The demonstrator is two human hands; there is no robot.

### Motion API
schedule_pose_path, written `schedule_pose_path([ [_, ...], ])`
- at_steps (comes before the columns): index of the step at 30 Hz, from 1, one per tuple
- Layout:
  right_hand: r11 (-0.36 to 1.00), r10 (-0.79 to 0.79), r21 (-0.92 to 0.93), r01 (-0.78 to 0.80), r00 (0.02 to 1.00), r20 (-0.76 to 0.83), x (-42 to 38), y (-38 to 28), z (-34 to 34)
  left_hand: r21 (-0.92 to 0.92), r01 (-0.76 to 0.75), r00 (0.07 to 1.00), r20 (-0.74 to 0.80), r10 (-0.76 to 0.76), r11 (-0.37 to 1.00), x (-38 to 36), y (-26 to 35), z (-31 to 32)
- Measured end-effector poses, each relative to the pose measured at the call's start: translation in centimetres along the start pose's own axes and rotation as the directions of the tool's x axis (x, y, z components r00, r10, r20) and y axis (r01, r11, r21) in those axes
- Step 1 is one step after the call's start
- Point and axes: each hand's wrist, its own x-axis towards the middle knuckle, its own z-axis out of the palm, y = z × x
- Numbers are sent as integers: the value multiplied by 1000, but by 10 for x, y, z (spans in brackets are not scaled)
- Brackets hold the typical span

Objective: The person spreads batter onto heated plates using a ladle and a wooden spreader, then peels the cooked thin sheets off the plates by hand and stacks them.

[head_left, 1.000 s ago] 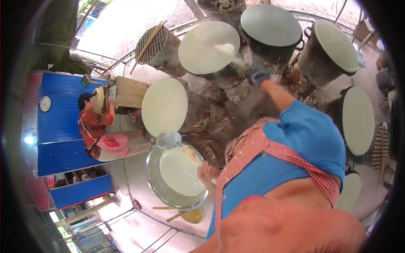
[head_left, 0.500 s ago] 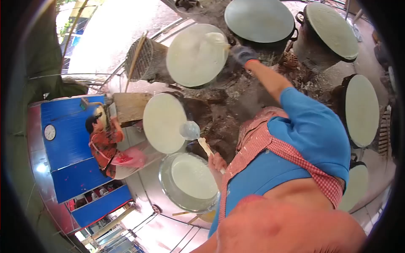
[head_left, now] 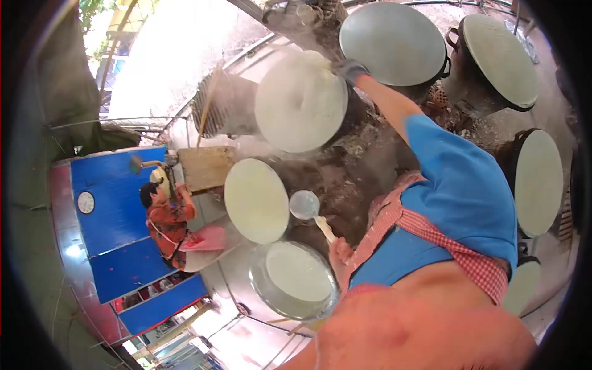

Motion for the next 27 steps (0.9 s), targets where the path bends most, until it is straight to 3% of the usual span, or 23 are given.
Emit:
schedule_pose_path([
  [1, 870, -135, 488, 65, 985, 109, 9, 22, -5, -123, 124, 927, 369, -70, 985, 13, 1, -22],
  [2, 867, -294, 281, 412, 877, -380, 31, 68, 27, 178, -87, 995, 61, 77, 980, 5, 1, -7],
  [3, 945, -223, 34, 324, 722, -655, -28, 19, 52, 135, -81, 997, 29, 77, 988, 15, 0, -2],
  [4, 947, 83, 309, -91, 996, 37, -53, 35, 59, 96, -73, 996, -34, 77, 993, 13, 1, -4],
  [5, 992, 100, -75, -104, 994, -54, -89, -14, 56, -80, 155, 982, 120, -145, 985, 19, 16, -10],
  [6, 877, 89, -459, -143, 987, -138, -122, -63, 48, 163, 285, 548, 781, -300, 944, 60, 32, -42],
  [7, 924, -255, -321, 206, 960, -117, -97, -2, 51, -50, 195, 874, 463, -150, 980, 46, 22, -39],
  [8, 989, -91, -121, 81, 992, -83, -100, -6, 29, -172, -2, 1000, 14, 5, 985, 19, 19, -27],
  [9, 913, -75, -405, 50, 996, -46, -128, -74, -11, -294, 54, 995, 96, -26, 954, -9, 23, -3],
  [10, 972, 49, 234, 6, 972, -228, -76, 16, -6, -286, 61, 994, 105, -32, 956, 0, 26, -15],
  [12, 928, 352, -50, -369, 913, -205, -122, -29, 8, -210, 93, 987, 150, -61, 973, 0, 34, -47],
  [14, 959, -21, 261, 108, 948, -317, -103, 64, 74, -268, 98, 987, 148, -60, 958, 16, 40, -47],
  [15, 961, -20, 255, 108, 946, -324, -115, 63, 72, -182, 335, 820, 539, -191, 925, 32, 49, -51],
  [16, 987, -11, 155, 33, 990, -143, -130, 56, 72, -13, 505, 497, 822, -279, 863, 38, 55, -48],
  [17, 999, 19, 42, -21, 999, 43, -137, 53, 70, -26, 524, 487, 829, -275, 851, 39, 57, -47],
  [18, 999, 15, 47, -17, 999, 47, -117, 80, 61, -27, 517, 491, 828, -271, 855, 28, 54, -37],
  [19, 978, -105, 177, 107, 994, -20, -75, 125, 46, -285, 424, 788, 584, -195, 859, 10, 49, -26],
  [20, 925, -216, 296, 238, 971, -104, -43, 147, 40, -487, 237, 961, 243, -130, 841, 3, 48, -20],
  [21, 919, -230, 303, 251, 968, -105, -32, 117, 30, -481, 227, 962, 249, -117, 847, 8, 50, -30],
  [22, 979, -202, -68, 192, 950, -237, -27, 62, 7, -517, 258, 943, 319, -96, 816, 19, 52, -47],
  [23, 906, -221, -419, 51, 904, -366, -28, 14, -14, -551, 296, 918, 389, -74, 781, 30, 54, -52],
  [27, 837, -359, -510, 199, 903, -235, -64, -66, -6, -470, 235, 951, 291, -102, 851, 47, 74, -20],
])
